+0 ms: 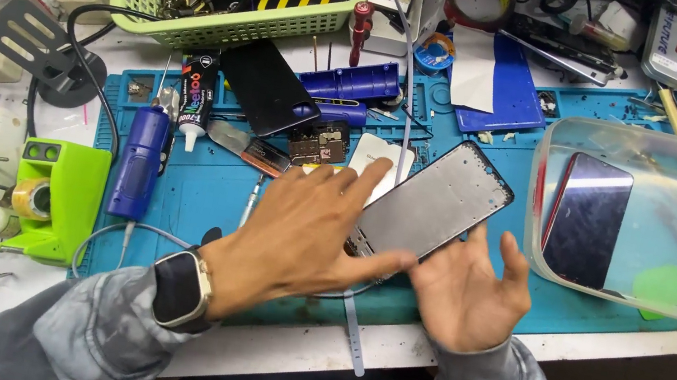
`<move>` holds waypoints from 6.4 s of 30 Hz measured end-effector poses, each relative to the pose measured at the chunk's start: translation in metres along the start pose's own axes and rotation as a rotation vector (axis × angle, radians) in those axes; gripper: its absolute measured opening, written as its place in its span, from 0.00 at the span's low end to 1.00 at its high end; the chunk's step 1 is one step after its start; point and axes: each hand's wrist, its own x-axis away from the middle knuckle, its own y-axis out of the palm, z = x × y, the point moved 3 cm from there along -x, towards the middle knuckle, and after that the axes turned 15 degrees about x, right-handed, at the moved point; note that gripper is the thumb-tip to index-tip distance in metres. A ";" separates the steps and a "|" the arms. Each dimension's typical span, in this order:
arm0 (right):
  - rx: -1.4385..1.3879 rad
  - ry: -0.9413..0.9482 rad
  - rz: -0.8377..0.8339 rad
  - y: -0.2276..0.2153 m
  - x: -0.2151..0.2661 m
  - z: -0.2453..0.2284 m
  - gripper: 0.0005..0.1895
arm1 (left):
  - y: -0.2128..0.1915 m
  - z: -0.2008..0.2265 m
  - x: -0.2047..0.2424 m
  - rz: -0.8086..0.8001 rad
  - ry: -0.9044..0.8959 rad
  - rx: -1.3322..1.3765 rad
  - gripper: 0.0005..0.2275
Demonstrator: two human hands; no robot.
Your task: The person applies adhesive from a tube onto the frame of a disassembled smartphone. They then align and press the screen assembly onto the frame, followed by placing the battery and internal components back into the device.
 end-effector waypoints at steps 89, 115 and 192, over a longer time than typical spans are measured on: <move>0.813 -0.189 -0.375 0.022 -0.086 0.024 0.58 | -0.016 -0.085 0.059 0.525 0.225 0.217 0.33; 0.813 -0.342 -0.344 0.001 -0.089 0.026 0.53 | -0.004 -0.090 0.058 0.479 0.268 0.099 0.32; 1.386 -0.671 -0.526 0.034 -0.048 0.021 0.48 | 0.007 -0.076 0.071 0.425 0.599 0.417 0.42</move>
